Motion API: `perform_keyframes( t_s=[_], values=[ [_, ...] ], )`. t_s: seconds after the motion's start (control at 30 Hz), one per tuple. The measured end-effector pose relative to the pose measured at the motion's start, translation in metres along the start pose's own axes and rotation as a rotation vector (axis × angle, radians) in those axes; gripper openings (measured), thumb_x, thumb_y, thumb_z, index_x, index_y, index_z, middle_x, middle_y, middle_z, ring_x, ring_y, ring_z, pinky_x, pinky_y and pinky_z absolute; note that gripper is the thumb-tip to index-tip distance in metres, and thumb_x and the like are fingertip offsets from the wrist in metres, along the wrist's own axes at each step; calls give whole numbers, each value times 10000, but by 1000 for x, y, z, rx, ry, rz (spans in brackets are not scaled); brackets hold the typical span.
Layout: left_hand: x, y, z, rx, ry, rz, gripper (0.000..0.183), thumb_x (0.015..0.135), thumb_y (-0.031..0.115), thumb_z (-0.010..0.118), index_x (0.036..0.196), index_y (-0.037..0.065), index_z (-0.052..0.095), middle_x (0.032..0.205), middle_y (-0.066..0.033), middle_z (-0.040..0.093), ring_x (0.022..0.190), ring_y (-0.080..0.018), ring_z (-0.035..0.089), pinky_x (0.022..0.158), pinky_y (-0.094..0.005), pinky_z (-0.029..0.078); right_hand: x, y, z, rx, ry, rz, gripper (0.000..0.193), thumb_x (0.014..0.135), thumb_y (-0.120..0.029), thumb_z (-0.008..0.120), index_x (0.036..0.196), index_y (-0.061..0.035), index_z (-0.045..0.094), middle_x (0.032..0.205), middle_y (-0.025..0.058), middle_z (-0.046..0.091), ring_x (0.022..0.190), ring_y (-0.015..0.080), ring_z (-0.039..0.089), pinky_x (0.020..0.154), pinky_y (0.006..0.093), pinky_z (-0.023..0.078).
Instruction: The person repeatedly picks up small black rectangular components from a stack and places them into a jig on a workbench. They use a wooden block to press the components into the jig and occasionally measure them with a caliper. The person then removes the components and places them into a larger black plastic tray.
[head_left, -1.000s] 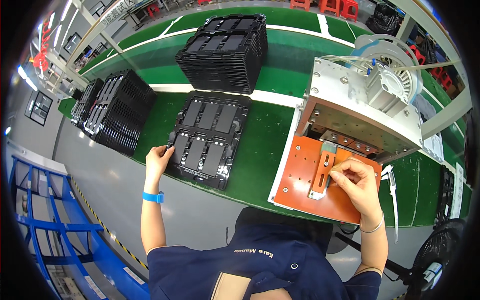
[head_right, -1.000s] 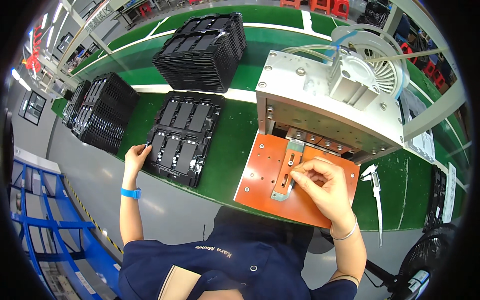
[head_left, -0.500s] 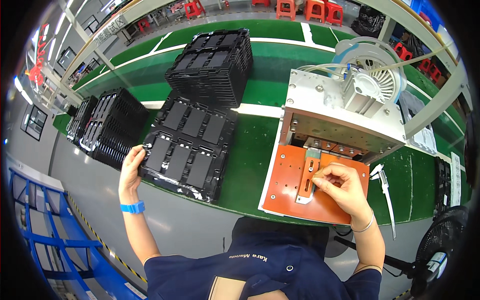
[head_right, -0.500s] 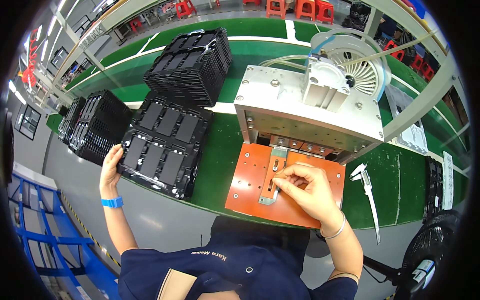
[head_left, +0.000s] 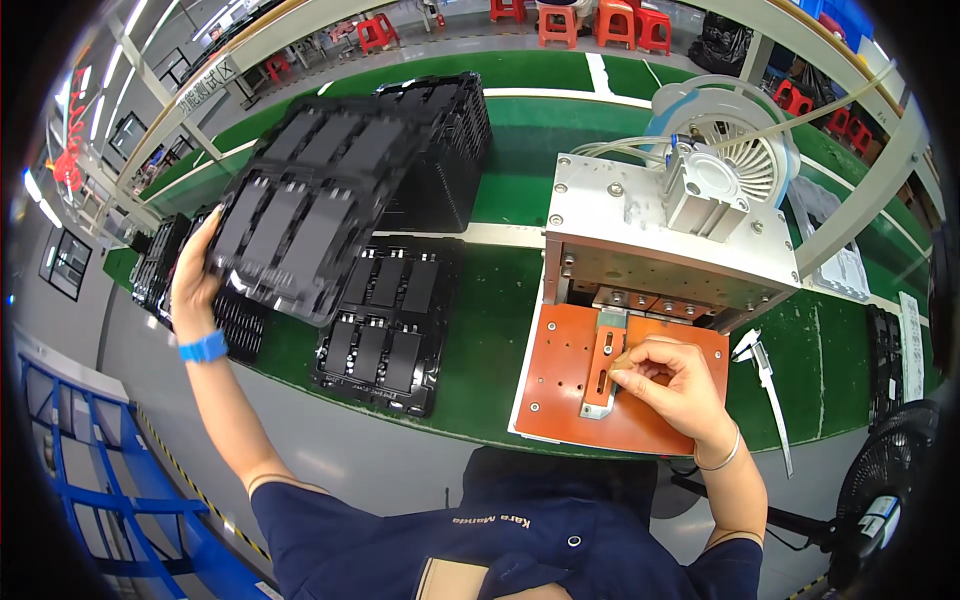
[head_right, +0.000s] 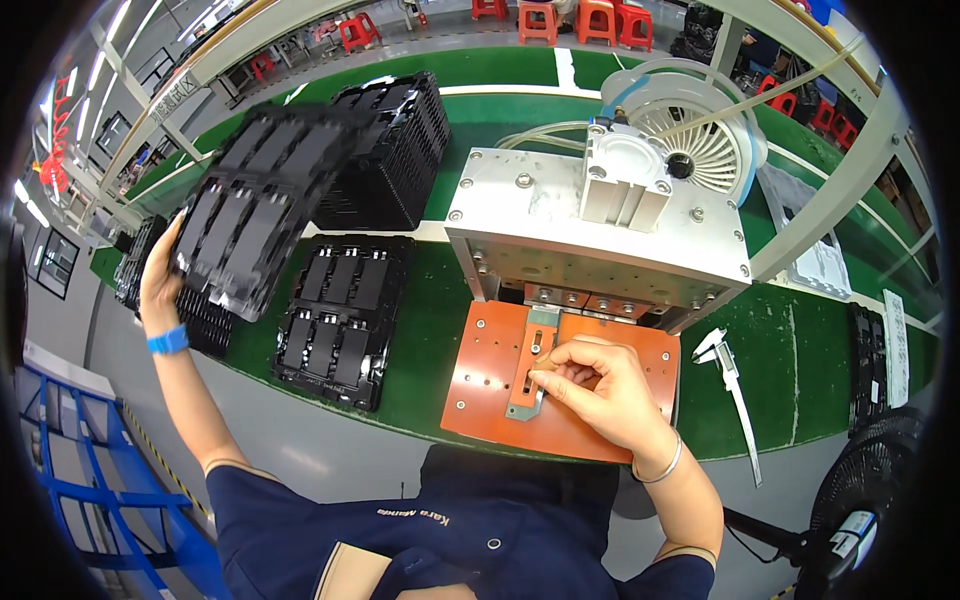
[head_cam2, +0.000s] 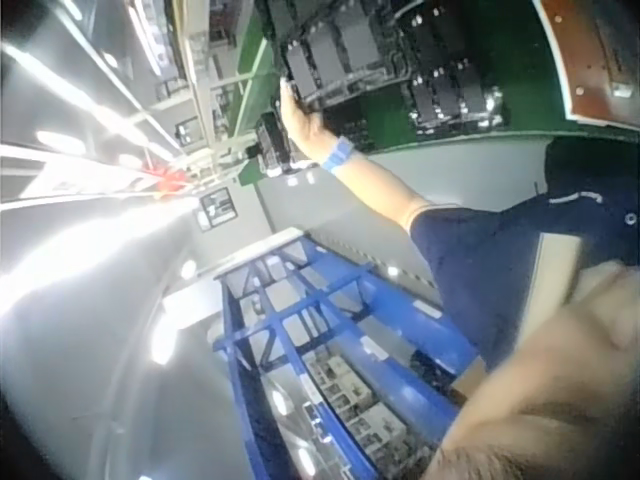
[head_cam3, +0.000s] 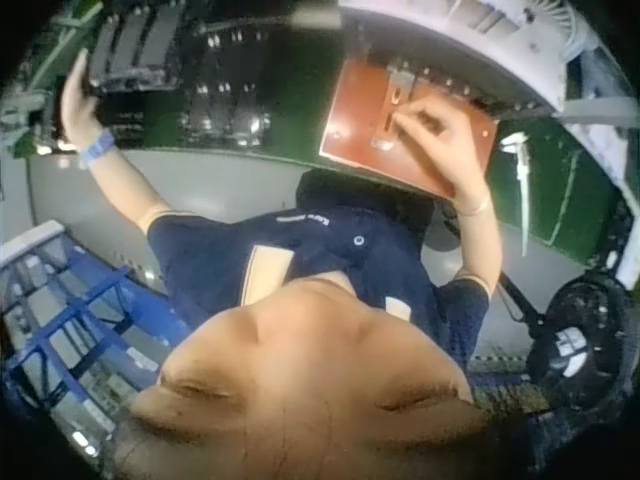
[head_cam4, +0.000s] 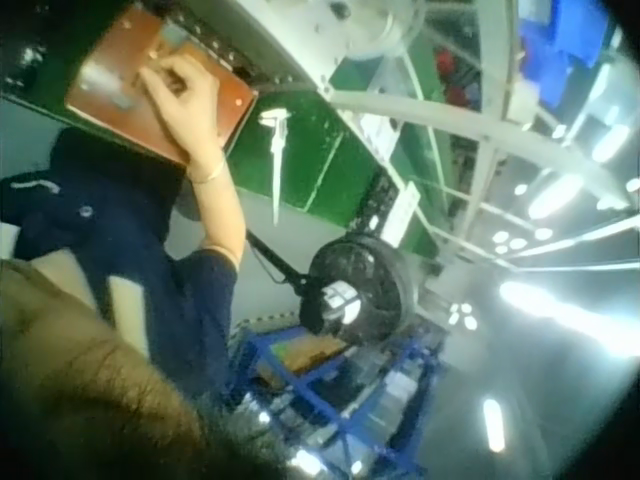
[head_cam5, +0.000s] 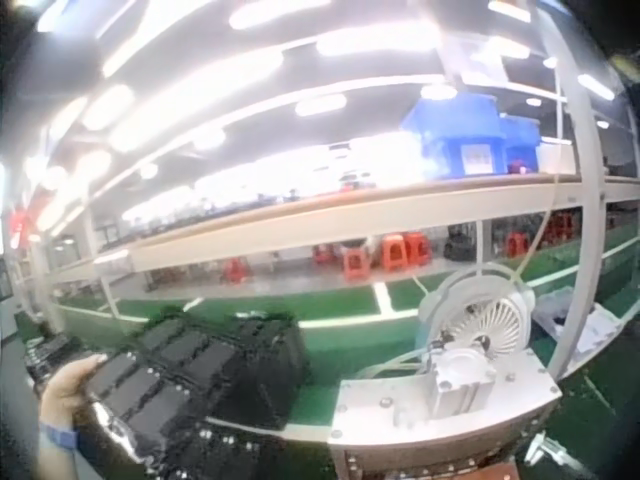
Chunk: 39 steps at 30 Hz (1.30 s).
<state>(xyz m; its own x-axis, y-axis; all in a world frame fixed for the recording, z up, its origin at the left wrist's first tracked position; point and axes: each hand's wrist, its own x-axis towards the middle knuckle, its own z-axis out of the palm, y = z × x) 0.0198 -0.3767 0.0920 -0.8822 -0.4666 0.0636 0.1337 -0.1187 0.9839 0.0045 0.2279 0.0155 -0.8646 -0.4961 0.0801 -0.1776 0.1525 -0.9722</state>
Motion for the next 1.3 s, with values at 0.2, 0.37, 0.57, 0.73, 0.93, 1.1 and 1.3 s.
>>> perform_keyframes(
  t_s=[0.2,0.37,0.57,0.73,0.93,1.1,1.3],
  values=[
    [133,-59,68,-130,-204,-15,259,921,171,650,1135,24,642,1075,-78,683,937,-171,663,838,-315,546,3,4,-2,-53,28,46,149,828,-123,741,872,13,700,747,10,624,636,48,519,585,210,440],
    [184,-94,83,86,-98,62,324,880,143,697,1155,-18,638,1096,-89,679,938,-168,661,802,-281,534,4,-2,0,-101,16,46,156,826,-147,744,875,-5,706,713,20,605,630,80,536,586,229,449],
    [179,-131,110,929,199,289,462,788,398,753,1095,54,714,1059,-132,711,1025,-223,661,912,-317,482,2,-1,1,-140,-11,5,129,818,-116,739,863,-3,696,699,31,591,596,98,548,542,242,441],
    [174,-143,118,726,377,234,391,803,388,721,1103,137,724,1091,-78,712,1055,-216,654,929,-322,479,1,-5,2,-173,-31,-20,114,812,-100,739,858,-5,694,698,37,578,585,111,548,539,243,440],
    [165,-137,152,955,617,121,309,843,385,649,1088,217,732,1105,-57,705,1059,-266,650,929,-361,486,2,-4,1,-155,-22,-15,110,813,-91,738,856,-1,694,702,33,578,586,102,543,539,240,436],
    [156,-135,141,895,512,174,400,850,375,652,1189,164,678,1159,-122,675,1087,-305,629,940,-388,475,3,-5,1,-162,-23,-32,106,822,-88,732,855,5,692,709,33,588,585,98,542,541,233,434],
    [96,-145,149,1052,576,944,450,863,381,665,1173,56,638,1022,-164,657,965,-342,622,894,-401,476,3,-7,6,-274,87,-185,169,806,-80,741,956,-17,695,716,43,612,582,114,566,548,261,473]
  ],
)
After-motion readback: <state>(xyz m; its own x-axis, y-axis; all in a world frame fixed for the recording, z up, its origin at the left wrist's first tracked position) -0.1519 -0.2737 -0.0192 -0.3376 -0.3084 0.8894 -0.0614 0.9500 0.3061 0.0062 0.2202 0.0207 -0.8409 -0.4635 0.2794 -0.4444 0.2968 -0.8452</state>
